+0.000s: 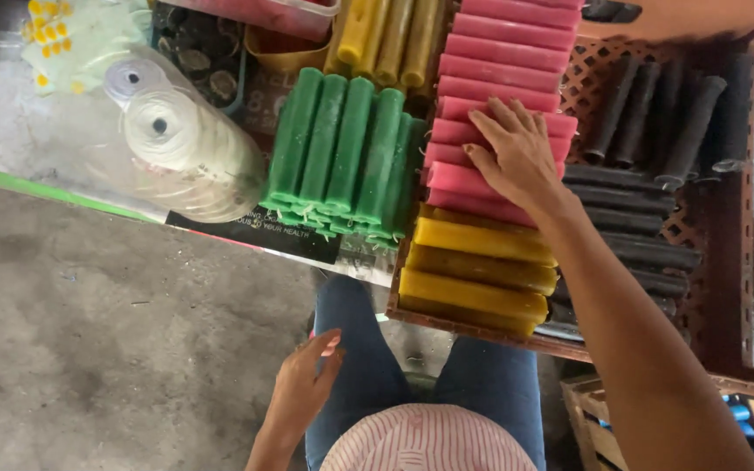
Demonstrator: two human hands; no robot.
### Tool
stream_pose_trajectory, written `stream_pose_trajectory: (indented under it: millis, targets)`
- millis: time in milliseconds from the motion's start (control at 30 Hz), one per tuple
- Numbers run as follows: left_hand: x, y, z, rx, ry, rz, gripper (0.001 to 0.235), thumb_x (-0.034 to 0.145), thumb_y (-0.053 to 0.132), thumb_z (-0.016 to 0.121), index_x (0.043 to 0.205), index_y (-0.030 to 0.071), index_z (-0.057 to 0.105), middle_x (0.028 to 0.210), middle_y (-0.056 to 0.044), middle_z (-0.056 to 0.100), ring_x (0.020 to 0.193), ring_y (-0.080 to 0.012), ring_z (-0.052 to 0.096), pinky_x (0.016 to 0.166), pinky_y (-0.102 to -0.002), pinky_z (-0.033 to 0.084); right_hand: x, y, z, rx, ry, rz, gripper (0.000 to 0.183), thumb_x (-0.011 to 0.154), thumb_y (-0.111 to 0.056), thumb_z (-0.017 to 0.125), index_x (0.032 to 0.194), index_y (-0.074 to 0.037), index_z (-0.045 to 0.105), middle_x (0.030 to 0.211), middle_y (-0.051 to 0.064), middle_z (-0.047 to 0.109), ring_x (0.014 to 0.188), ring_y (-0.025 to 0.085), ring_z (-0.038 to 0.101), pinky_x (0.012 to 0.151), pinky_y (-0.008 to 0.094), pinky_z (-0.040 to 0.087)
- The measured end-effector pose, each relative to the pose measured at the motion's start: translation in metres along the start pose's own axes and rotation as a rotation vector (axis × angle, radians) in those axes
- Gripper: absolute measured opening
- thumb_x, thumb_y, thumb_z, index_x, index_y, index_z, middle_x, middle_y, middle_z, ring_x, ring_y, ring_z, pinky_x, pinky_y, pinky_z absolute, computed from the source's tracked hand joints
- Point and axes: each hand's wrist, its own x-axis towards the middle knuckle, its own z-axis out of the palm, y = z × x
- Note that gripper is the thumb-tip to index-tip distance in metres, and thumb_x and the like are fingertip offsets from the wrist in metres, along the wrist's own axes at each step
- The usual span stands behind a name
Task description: Organizing colored candles by placing them into neat rows within a wooden tray.
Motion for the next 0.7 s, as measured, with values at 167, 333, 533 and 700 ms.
stream_pose_trajectory:
  millis: [167, 333, 533, 700]
  targets:
    - [0.010, 0.013, 0.000, -0.028, 0.078, 0.145, 0.037, 0.100, 0.028, 0.057, 0.131, 0.010, 0.067, 0.125, -0.008, 0.075, 0.112, -0.0242, 0.074, 0.091, -0.043, 0.058, 0.018, -0.026, 0.003, -0.138, 0.193, -0.246, 0.039, 0.105, -0.022, 0.060, 0.138, -0.004, 0.063, 0.138, 0.015, 0.063, 0.128, 0.040, 0.050, 0.094, 0.059, 0.042]
    - [0.043, 0.055, 0.016, -0.865, 0.077, 0.025, 0.058, 0.092, 0.033, 0.058, 0.145, 0.008, 0.051, 0.139, -0.014, 0.064, 0.126, -0.0276, 0.065, 0.102, -0.042, 0.055, 0.064, -0.077, 0.024, 0.238, 0.046, -0.172, 0.042, 0.109, -0.017, 0.052, 0.143, 0.007, 0.048, 0.145, 0.026, 0.054, 0.133, 0.036, 0.050, 0.113, 0.052, 0.039]
    - [0.101, 0.088, 0.012, -1.920, -0.188, -0.079, 0.097, 0.100, 0.067, 0.042, 0.159, -0.002, 0.008, 0.167, -0.025, 0.015, 0.153, -0.0431, 0.021, 0.122, -0.054, 0.026, 0.095, -0.063, 0.059, 0.387, 0.004, -0.024, 0.055, 0.112, -0.032, 0.040, 0.148, 0.010, 0.041, 0.150, 0.030, 0.049, 0.138, 0.043, 0.047, 0.112, 0.054, 0.037]
    - [0.104, 0.132, -0.014, -1.952, -0.149, -0.075, 0.088, 0.094, 0.070, 0.045, 0.141, -0.005, 0.045, 0.127, -0.022, 0.055, 0.119, -0.0369, 0.056, 0.103, -0.045, 0.047, 0.089, -0.060, 0.062, 0.381, 0.041, -0.026, 0.054, 0.110, -0.034, 0.039, 0.146, 0.006, 0.048, 0.146, 0.026, 0.056, 0.134, 0.043, 0.052, 0.107, 0.054, 0.039]
